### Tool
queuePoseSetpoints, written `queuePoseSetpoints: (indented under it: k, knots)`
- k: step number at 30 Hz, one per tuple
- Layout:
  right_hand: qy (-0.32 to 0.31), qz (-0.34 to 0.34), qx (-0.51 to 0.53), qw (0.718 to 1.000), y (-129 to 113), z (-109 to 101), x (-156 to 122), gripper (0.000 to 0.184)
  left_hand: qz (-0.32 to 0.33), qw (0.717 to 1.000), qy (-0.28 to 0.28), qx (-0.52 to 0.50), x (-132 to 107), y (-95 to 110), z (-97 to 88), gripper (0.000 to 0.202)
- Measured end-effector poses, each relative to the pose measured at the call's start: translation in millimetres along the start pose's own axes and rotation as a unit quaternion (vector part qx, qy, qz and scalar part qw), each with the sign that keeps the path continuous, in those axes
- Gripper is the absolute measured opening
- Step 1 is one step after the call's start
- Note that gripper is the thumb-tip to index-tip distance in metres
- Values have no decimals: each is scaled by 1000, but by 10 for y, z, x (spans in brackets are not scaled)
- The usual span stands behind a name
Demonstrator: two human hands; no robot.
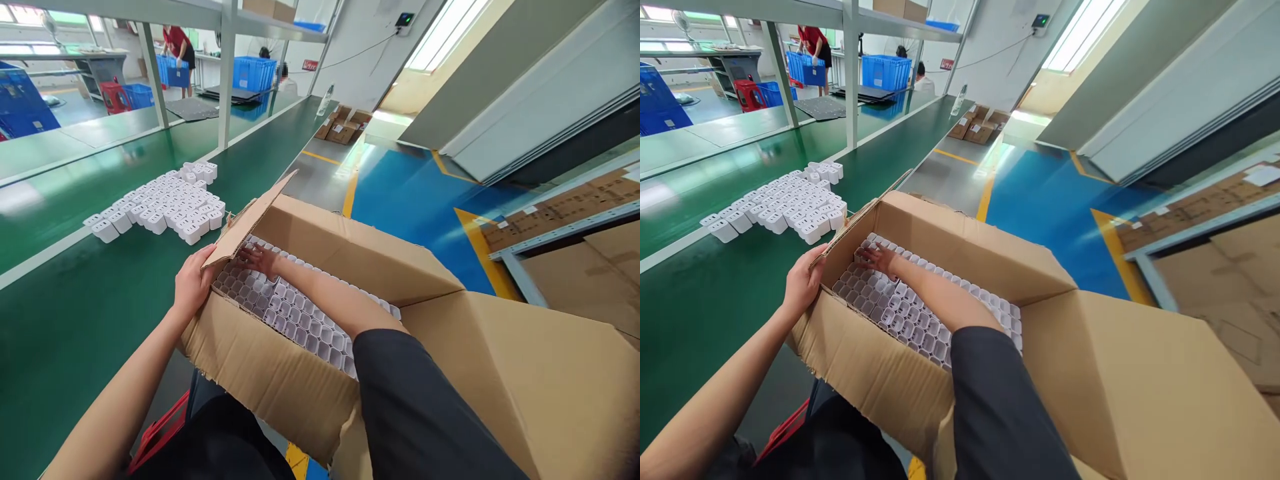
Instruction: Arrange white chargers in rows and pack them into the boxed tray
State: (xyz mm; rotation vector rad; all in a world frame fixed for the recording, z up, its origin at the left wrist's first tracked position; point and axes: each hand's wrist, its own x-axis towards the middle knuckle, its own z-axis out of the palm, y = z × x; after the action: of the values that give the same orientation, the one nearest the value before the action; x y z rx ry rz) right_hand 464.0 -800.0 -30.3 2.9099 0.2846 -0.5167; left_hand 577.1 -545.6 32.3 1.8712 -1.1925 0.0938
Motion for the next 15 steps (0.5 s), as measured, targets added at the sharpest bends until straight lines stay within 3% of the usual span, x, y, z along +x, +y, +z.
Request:
queuePoseSetpoints:
  k: [4, 8, 13, 15]
  knots:
    - [-17, -26, -2, 1000, 37, 37, 282, 86, 10, 1000, -4, 0, -20, 1, 2, 37]
    - [-28, -54, -5, 998, 64, 35, 354, 89, 10, 1000, 0, 0, -22, 10, 13, 36]
    - [-1, -72, -11, 997, 4, -52, 169, 83, 0, 1000, -1, -11, -11, -2, 28, 35]
    - [43, -64, -10, 997, 12, -99, -9, 81, -3, 1000, -6, -11, -7, -2, 31, 35]
